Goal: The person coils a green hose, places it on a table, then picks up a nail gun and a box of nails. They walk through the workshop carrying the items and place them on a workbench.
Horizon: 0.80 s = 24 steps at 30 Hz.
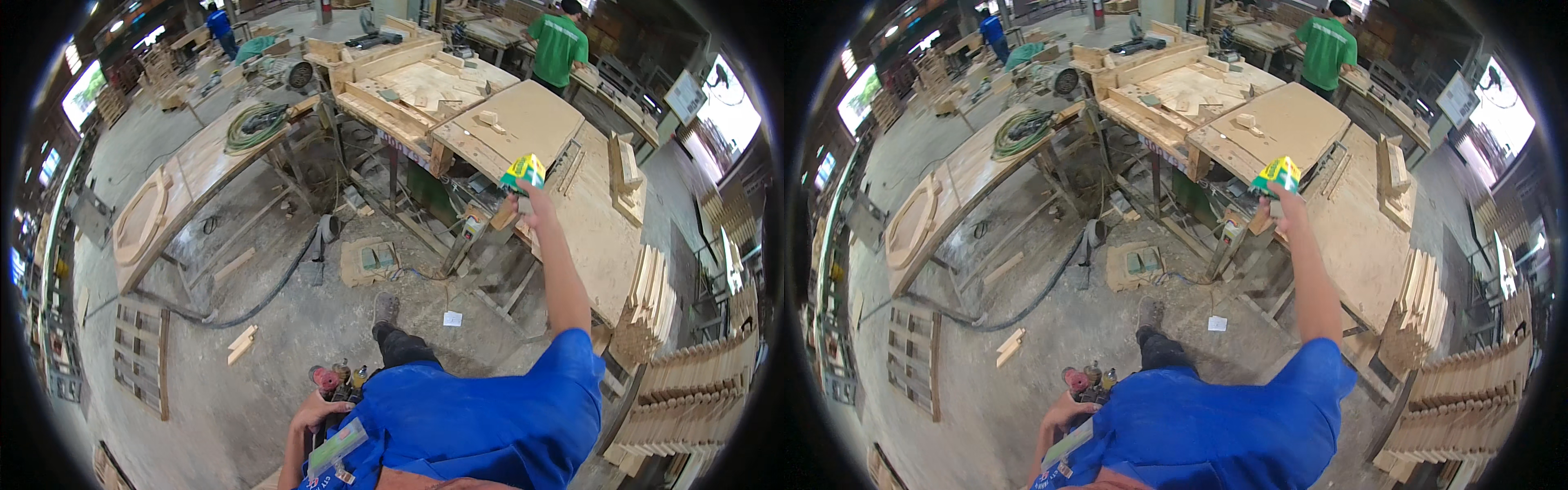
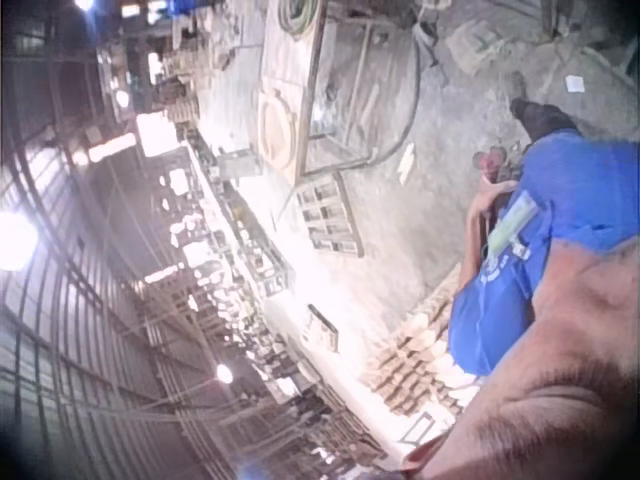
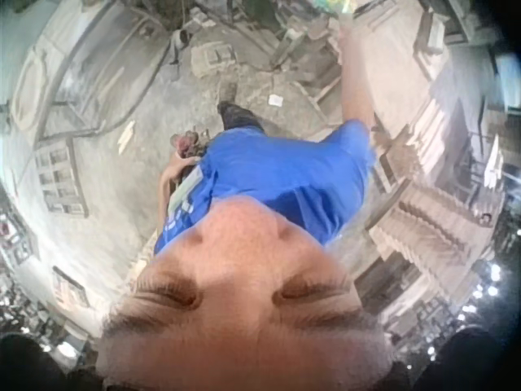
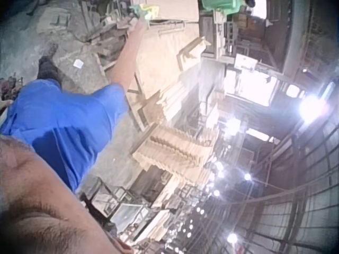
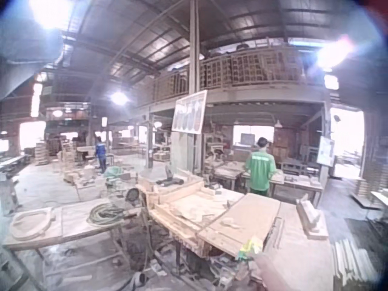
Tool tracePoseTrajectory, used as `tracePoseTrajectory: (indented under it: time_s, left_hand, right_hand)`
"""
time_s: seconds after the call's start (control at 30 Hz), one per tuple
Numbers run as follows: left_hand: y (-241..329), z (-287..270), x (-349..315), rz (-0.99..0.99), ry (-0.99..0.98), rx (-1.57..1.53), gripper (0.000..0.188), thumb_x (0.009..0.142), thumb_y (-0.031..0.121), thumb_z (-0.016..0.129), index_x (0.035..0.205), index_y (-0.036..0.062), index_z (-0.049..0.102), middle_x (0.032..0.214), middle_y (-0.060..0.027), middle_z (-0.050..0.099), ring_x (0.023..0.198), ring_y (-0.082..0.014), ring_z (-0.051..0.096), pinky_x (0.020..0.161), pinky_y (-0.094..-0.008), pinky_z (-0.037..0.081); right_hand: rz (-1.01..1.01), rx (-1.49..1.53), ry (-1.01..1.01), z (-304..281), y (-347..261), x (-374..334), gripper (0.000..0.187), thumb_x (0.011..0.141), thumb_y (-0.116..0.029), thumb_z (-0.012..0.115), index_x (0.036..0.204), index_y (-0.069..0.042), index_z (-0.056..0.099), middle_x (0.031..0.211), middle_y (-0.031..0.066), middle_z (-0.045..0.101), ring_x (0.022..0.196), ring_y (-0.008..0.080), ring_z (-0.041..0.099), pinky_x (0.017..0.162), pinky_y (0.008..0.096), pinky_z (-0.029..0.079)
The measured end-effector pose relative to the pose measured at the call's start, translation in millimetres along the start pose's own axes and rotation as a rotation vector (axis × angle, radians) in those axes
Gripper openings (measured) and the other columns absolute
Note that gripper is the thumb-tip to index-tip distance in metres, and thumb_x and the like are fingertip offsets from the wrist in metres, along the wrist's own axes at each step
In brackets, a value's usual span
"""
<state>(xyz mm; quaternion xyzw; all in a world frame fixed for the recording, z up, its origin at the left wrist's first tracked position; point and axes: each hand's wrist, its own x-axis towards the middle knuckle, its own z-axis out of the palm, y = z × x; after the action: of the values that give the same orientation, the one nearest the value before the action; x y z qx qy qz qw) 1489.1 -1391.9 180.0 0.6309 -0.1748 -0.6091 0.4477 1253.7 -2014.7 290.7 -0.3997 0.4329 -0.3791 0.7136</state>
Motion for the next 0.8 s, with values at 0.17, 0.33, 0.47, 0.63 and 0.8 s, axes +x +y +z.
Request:
tracePoseTrajectory:
  time_s: [0.17,0.33,0.47,0.63,0.8]
  left_hand:
    - [37,-50,43,-0.023,0.042,-0.262,0.064,0.072,0.013,0.089,0.130,0.0034,0.062,0.114,-0.0045,0.071,0.100,-0.0163,0.066,0.090,-0.0332,0.053]
    - [109,-95,93,0.068,0.061,-0.223,0.062,0.074,0.010,0.087,0.130,0.0045,0.061,0.114,-0.0034,0.071,0.100,-0.0160,0.066,0.092,-0.0332,0.053]
    - [170,-110,121,0.096,0.135,-0.192,0.060,0.075,0.008,0.086,0.130,0.0042,0.061,0.113,-0.0027,0.070,0.099,-0.0152,0.066,0.092,-0.0325,0.053]
    - [240,-135,169,-0.057,0.101,-0.001,0.067,0.074,0.022,0.088,0.133,0.0053,0.061,0.115,-0.0031,0.069,0.103,-0.0142,0.063,0.092,-0.0290,0.050]
    - [265,-155,232,0.041,-0.056,0.133,0.074,0.074,0.036,0.089,0.136,0.0067,0.061,0.124,-0.0052,0.067,0.114,-0.0158,0.059,0.101,-0.0292,0.044]
  right_hand:
    - [-0.018,-0.337,0.216,29,-21,100,0.040,0.088,-0.030,0.077,0.114,-0.005,0.061,0.086,0.0101,0.069,0.066,0.0184,0.069,0.049,0.0285,0.052]
    - [-0.500,-1.241,0.732,6,-51,129,0.069,0.085,-0.058,0.073,0.119,0.002,0.067,0.102,0.0177,0.070,0.091,0.0304,0.070,0.081,0.0449,0.056]
    - [-0.864,-1.659,1.043,43,-32,120,0.066,0.093,-0.055,0.064,0.130,0.000,0.062,0.122,0.0244,0.064,0.111,0.0391,0.062,0.094,0.0517,0.049]
    - [-0.817,-0.932,0.008,179,59,75,0.025,0.093,-0.018,0.069,0.110,-0.001,0.069,0.107,0.0141,0.069,0.095,0.0259,0.066,0.081,0.0352,0.052]
    - [0.145,-0.757,-1.153,258,246,29,0.053,0.095,-0.043,0.069,0.131,-0.005,0.061,0.125,0.0055,0.065,0.111,0.0219,0.061,0.100,0.0351,0.047]
